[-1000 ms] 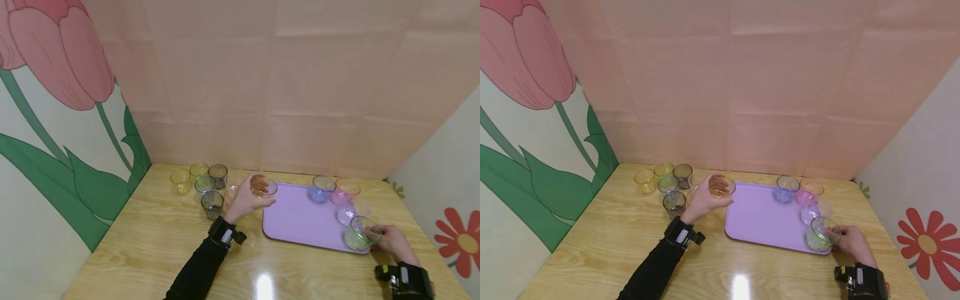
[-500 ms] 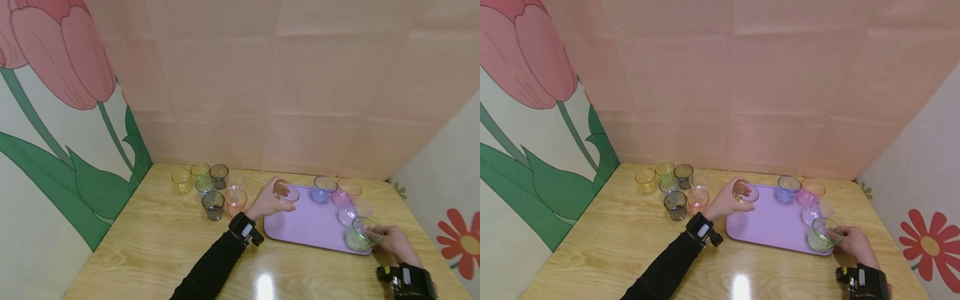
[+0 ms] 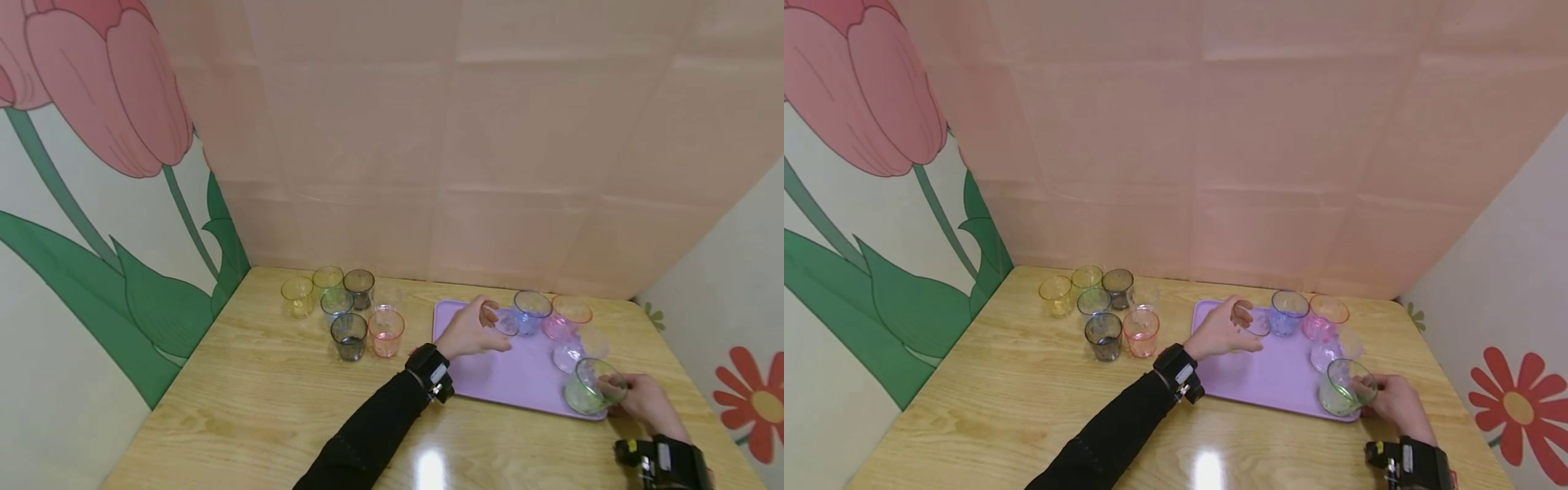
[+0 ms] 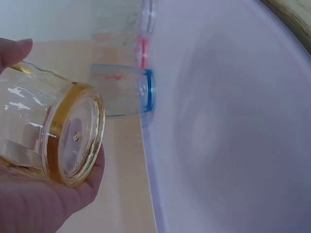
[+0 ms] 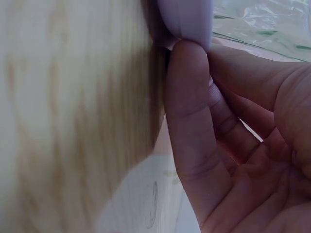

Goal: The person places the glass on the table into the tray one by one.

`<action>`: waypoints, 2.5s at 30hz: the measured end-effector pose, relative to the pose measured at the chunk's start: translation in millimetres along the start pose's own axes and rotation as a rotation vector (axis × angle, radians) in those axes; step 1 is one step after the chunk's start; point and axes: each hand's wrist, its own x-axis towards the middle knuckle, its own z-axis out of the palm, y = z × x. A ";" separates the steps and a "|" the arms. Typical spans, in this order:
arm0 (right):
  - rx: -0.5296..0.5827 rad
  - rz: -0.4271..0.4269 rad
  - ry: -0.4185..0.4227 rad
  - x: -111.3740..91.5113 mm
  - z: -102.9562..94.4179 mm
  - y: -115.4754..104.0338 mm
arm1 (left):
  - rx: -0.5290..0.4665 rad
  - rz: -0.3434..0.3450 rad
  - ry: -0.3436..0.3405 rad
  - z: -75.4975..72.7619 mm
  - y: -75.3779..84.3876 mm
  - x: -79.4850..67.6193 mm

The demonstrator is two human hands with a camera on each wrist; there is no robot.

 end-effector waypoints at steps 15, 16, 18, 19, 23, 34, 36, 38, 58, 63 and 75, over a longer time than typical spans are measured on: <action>0.004 0.018 -0.005 0.1 -1.9 3.2 | 0.101 -0.124 0.045 42.2 7.8 8.8; 0.006 0.022 0.001 -0.2 -1.5 3.0 | 0.112 -0.132 0.051 44.3 8.5 8.9; 0.009 0.013 0.000 0.0 -1.7 2.3 | 0.130 -0.149 0.057 47.5 9.2 9.1; 0.009 0.013 -0.002 0.1 -1.7 2.1 | 0.141 -0.163 0.052 48.6 9.4 9.0; 0.003 0.021 -0.002 0.9 -1.9 1.3 | 0.207 -0.143 0.050 52.2 7.3 11.1; 0.004 0.024 0.007 -2.8 -1.3 -1.1 | 0.274 -0.211 0.145 78.7 -2.1 18.0; 0.001 0.022 0.009 -3.0 -1.0 -0.7 | 0.259 -0.219 0.156 82.0 -0.6 18.6; 0.001 0.012 0.008 -3.2 -0.8 -1.1 | 0.264 -0.217 0.161 84.1 0.9 18.8; 0.003 -0.003 0.019 -2.4 1.4 -2.3 | 0.336 -0.188 0.203 95.9 -7.2 26.4; -0.008 -0.009 0.008 -1.2 3.1 -3.5 | 0.321 -0.174 0.202 95.2 -9.2 26.3; -0.035 0.029 -0.008 0.1 -0.9 -1.0 | 0.329 -0.137 0.239 100.0 -7.7 26.1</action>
